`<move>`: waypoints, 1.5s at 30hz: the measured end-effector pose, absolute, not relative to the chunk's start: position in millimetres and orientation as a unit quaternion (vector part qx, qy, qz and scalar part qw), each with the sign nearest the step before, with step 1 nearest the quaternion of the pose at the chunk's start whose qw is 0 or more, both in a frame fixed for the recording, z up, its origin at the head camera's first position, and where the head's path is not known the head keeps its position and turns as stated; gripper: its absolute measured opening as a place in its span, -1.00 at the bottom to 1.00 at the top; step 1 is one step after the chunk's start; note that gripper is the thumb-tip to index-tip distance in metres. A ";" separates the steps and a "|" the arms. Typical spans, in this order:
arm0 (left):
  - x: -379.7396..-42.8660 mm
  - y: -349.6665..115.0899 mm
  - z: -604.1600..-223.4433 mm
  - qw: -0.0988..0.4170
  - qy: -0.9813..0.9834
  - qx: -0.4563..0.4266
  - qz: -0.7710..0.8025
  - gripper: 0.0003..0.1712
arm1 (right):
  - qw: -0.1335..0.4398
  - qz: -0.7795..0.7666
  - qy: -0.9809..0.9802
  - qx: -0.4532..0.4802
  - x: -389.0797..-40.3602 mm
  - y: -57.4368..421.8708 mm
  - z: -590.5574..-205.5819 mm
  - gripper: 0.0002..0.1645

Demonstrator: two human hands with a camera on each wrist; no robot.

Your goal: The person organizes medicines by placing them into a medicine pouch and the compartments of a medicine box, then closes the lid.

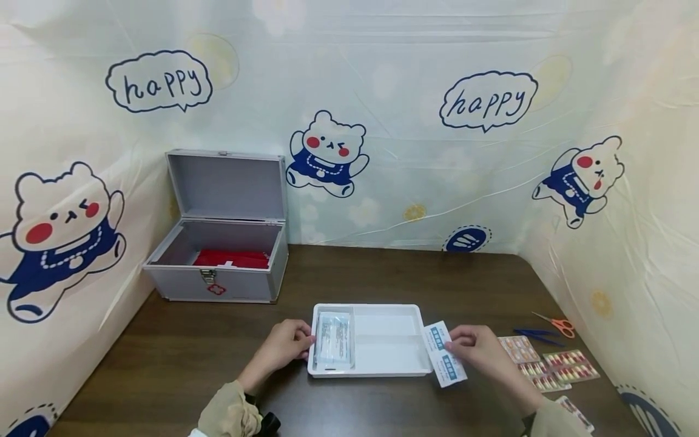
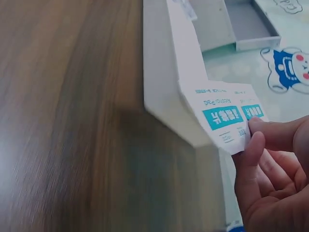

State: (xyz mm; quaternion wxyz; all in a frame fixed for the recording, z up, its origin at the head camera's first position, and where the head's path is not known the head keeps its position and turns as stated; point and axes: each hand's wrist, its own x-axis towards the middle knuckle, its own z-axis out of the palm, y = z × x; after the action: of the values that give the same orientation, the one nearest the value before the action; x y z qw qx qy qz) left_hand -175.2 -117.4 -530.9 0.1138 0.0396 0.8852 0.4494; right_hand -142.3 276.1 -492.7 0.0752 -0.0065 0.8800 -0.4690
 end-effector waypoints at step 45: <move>-174.0 -119.1 -528.8 0.122 0.885 0.046 0.448 -0.87 | 0.052 -0.487 0.870 -0.063 -181.6 87.2 -517.6 -0.56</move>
State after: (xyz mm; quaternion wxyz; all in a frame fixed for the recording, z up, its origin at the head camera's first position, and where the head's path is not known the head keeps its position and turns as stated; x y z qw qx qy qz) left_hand -174.0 -119.1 -528.8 0.1224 0.0461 0.8847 0.4475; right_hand -181.6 87.2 -517.6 0.0521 -0.0633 0.8697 -0.4867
